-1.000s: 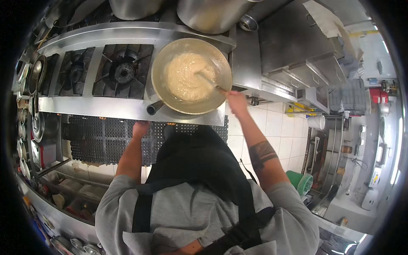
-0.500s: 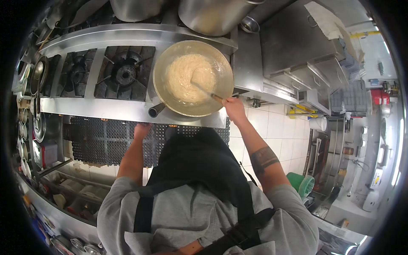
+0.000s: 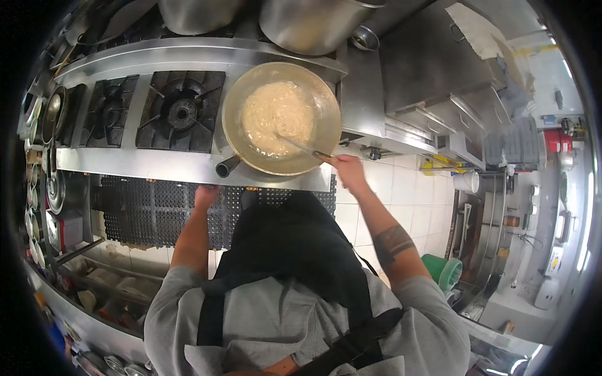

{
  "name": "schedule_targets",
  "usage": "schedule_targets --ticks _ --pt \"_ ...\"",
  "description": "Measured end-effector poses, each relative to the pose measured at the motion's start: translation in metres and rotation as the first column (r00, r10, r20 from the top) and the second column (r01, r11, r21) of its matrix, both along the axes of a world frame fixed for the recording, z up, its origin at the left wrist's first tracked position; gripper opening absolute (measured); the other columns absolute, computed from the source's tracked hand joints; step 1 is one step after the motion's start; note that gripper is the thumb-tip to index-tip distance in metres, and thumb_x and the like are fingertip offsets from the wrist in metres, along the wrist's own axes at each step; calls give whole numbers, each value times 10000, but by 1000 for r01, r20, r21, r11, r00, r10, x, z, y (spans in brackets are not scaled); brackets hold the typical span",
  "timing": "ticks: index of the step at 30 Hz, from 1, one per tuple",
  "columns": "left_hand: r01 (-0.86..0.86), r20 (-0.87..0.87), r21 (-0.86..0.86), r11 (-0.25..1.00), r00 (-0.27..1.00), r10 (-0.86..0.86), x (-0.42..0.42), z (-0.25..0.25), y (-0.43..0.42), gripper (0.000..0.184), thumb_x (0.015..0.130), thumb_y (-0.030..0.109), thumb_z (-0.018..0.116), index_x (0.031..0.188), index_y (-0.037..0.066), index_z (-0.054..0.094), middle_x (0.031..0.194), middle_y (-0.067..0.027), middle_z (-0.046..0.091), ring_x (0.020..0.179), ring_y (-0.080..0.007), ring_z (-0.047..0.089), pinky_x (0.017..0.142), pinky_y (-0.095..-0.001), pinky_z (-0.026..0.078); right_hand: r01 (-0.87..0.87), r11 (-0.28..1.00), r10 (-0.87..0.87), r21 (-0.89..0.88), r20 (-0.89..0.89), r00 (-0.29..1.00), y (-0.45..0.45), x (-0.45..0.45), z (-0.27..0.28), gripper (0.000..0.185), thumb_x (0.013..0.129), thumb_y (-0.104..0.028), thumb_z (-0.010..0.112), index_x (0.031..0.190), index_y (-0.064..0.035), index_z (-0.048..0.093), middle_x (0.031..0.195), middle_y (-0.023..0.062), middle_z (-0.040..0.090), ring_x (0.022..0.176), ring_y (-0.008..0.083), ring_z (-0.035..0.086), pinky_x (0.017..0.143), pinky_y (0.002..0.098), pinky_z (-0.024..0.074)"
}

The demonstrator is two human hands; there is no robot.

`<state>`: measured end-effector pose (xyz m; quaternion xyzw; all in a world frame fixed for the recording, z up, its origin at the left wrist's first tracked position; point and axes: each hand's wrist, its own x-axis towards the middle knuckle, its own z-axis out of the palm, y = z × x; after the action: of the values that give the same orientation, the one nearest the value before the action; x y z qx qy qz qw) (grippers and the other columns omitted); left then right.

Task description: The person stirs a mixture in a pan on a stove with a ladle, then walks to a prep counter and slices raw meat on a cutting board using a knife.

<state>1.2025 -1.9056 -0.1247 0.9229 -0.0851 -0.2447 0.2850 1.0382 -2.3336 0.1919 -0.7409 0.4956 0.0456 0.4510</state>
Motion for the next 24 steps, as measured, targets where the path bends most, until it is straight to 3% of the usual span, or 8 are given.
schedule_targets --ticks 4,7,9,14,17,19,22,24 --pt "-11 -32 -58 998 999 9 -8 19 -2 634 876 612 686 1158 47 734 1080 -277 726 1040 -460 694 918 -520 555 115 991 -120 -70 -68 990 -52 -32 28 228 943 -250 693 1023 -46 758 599 4 510 408 127 425 355 310 334" --pt "-19 -15 22 1000 1000 19 -4 -3 -2 629 874 613 689 1142 46 737 1077 -254 734 1047 -448 696 912 -517 556 -31 940 76 -339 119 990 -67 -12 -23 231 954 -256 679 1017 -51 766 567 0 502 416 138 448 370 317 339" --pt "-55 -40 -34 998 998 53 -4 -21 -1 617 874 601 695 1143 47 735 1081 -227 742 1060 -435 696 908 -510 555 -88 936 95 -341 4 995 -28 19 -39 298 938 -290 658 1079 -50 765 902 183 754 832 319 716 796 404 539" --pt "-13 -62 -105 994 998 7 1 -8 5 600 872 577 704 1158 51 734 1115 -223 737 1083 -428 690 919 -502 551 -212 950 188 -228 -121 975 -33 -16 -18 314 925 -311 687 1068 -46 777 887 138 761 798 252 712 743 372 537" --pt "-37 -64 -93 995 998 31 -3 -3 4 611 866 577 707 1174 50 731 1139 -230 730 1107 -428 682 929 -504 547 -21 977 -35 -213 -259 965 -52 -20 54 291 903 -310 717 1008 -49 793 812 118 752 723 229 691 700 372 537" --pt "-30 -64 -37 999 998 28 -4 15 -1 598 864 573 709 1178 64 733 1132 -230 733 1107 -426 682 933 -501 547 -211 848 242 -487 1 970 -87 -27 14 263 952 -277 670 1035 -58 790 621 27 620 496 128 530 462 334 437" --pt "-63 -79 -48 997 995 59 -2 -23 0 589 855 568 723 1191 84 733 1138 -228 734 1107 -423 684 939 -496 547 -231 792 284 -566 6 959 -42 14 -32 308 939 -327 672 1046 -60 781 767 109 706 676 226 651 636 384 507" --pt "-40 -95 -57 998 995 35 0 2 -1 594 851 574 725 1197 92 732 1148 -226 732 1108 -423 684 942 -495 547 -283 730 353 -622 -12 936 -27 21 -36 343 930 -377 666 1049 -76 780 855 165 746 777 300 720 721 418 541"
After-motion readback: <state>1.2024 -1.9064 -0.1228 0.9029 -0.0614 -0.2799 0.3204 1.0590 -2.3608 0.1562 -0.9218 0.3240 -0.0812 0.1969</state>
